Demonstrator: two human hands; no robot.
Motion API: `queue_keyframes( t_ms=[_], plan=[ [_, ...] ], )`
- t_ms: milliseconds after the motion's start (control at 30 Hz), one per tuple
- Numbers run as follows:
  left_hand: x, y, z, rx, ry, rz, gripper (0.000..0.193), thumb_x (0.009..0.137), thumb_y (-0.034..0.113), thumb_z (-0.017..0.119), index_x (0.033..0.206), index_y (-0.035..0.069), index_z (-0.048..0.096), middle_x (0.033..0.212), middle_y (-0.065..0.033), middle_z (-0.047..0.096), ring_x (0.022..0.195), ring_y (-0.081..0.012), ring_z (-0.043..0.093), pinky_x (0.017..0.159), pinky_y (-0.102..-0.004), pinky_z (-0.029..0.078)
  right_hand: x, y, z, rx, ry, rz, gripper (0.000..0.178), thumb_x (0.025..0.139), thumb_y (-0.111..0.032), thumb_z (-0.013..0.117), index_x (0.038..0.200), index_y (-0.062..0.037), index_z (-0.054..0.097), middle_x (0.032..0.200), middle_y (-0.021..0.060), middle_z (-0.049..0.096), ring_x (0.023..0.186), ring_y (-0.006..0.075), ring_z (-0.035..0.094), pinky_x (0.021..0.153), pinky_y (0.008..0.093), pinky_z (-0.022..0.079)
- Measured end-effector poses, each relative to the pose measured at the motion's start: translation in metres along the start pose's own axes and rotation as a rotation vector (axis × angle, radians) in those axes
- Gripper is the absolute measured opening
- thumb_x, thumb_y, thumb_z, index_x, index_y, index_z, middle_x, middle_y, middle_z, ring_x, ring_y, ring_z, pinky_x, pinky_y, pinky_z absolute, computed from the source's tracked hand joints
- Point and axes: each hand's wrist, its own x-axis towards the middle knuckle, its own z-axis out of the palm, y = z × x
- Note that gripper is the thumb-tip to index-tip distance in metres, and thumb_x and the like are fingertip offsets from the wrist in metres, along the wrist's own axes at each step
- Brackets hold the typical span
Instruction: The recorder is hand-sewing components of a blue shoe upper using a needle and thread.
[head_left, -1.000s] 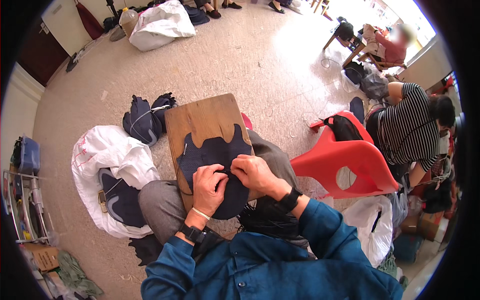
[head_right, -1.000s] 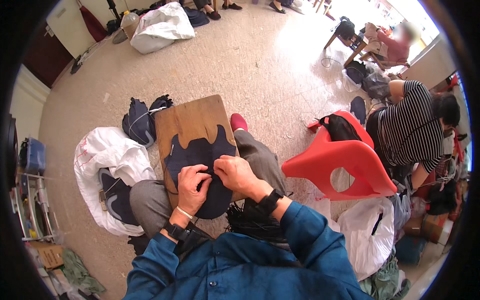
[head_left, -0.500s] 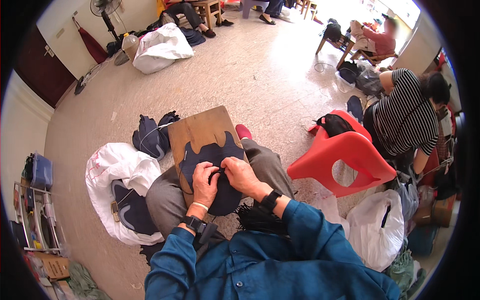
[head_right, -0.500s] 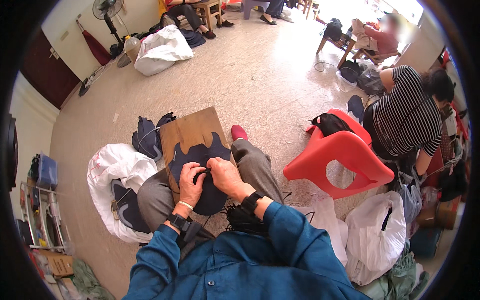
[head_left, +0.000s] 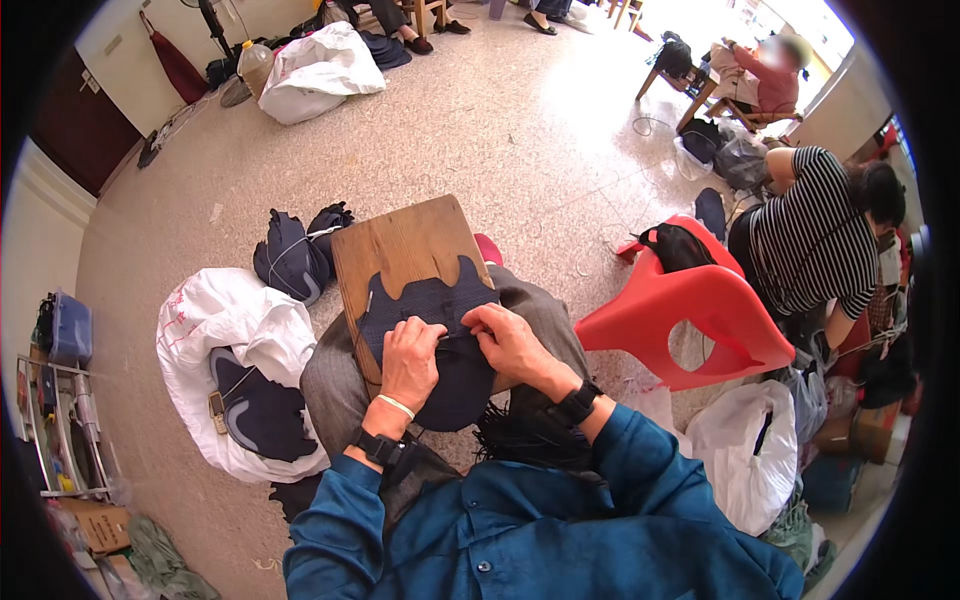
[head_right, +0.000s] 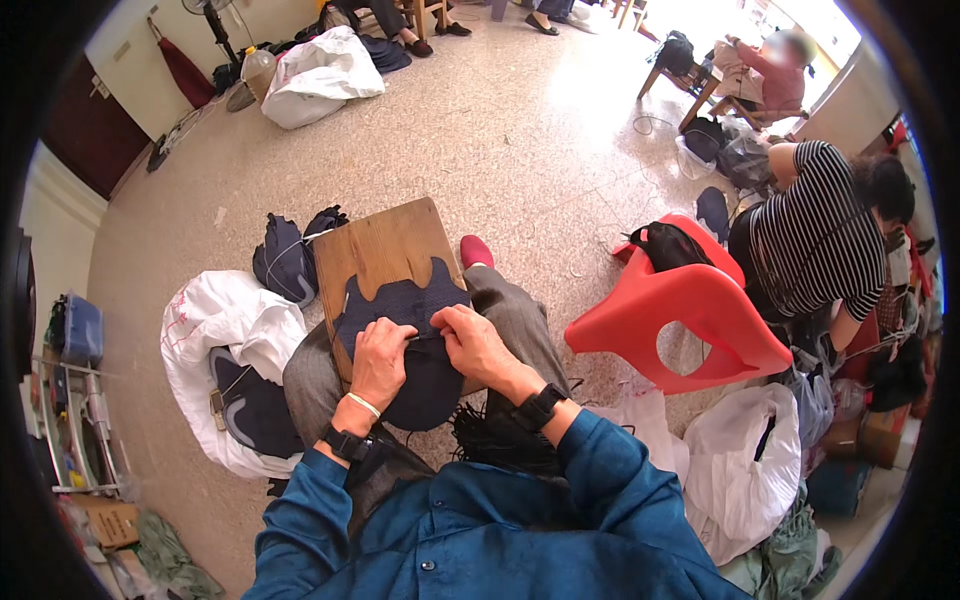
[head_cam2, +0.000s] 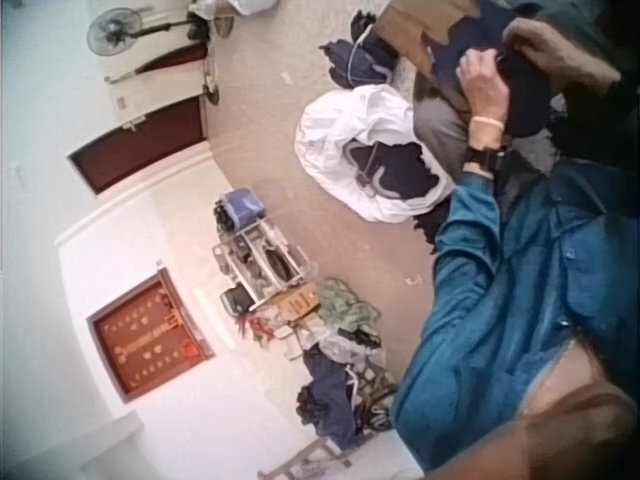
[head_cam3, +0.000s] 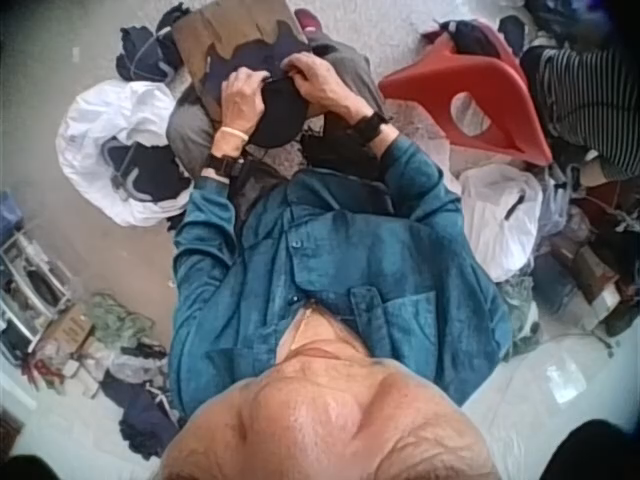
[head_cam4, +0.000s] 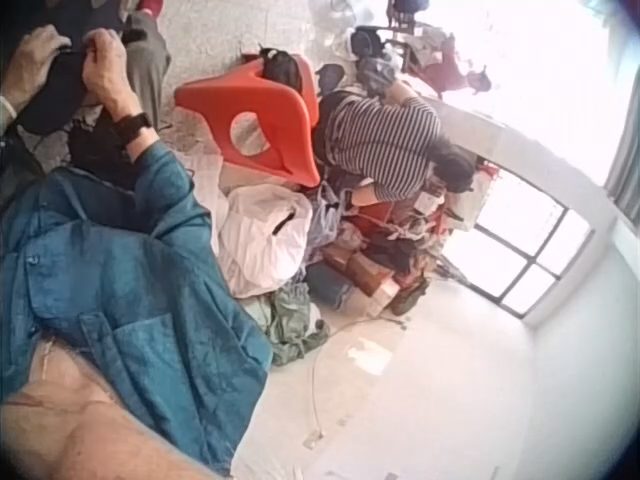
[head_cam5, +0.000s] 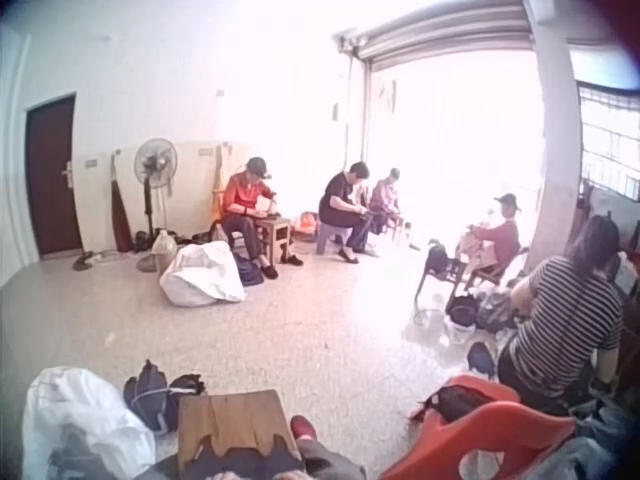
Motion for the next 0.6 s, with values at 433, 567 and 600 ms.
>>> queue_keyframes(
  t_ms=[433,567,600],
  plan=[
    [0.009,0.007,0.003,0.522,-0.074,0.308,0.002,0.085,0.012,0.064,0.084,0.011,0.066,0.088,-0.0056,0.056,0.093,-0.0253,0.058,0.102,-0.0475,0.039,-0.002,-0.002,-0.001,-0.008,0.015,-0.031,0.027,0.081,0.011,0.052,0.101,-0.0002,0.066,0.092,0.0162,0.065,0.087,0.0316,0.067,0.08,0.0383,0.055],
    [0.012,0.007,0.003,0.484,-0.045,0.279,0.003,0.082,0.011,0.063,0.082,0.011,0.065,0.089,-0.0071,0.057,0.095,-0.0256,0.058,0.103,-0.0481,0.038,-0.002,-0.001,0.0,-0.024,0.023,-0.055,0.027,0.081,0.012,0.051,0.1,0.0007,0.066,0.093,0.0166,0.066,0.088,0.0308,0.068,0.08,0.0378,0.055],
    [0.013,0.006,0.001,0.486,-0.047,0.279,0.003,0.082,0.011,0.063,0.082,0.011,0.065,0.089,-0.0071,0.057,0.095,-0.0256,0.058,0.103,-0.0481,0.038,-0.001,0.0,0.001,-0.022,0.023,-0.054,0.027,0.081,0.012,0.051,0.1,0.0007,0.066,0.093,0.0166,0.066,0.088,0.0308,0.068,0.08,0.0378,0.055]
  ],
)
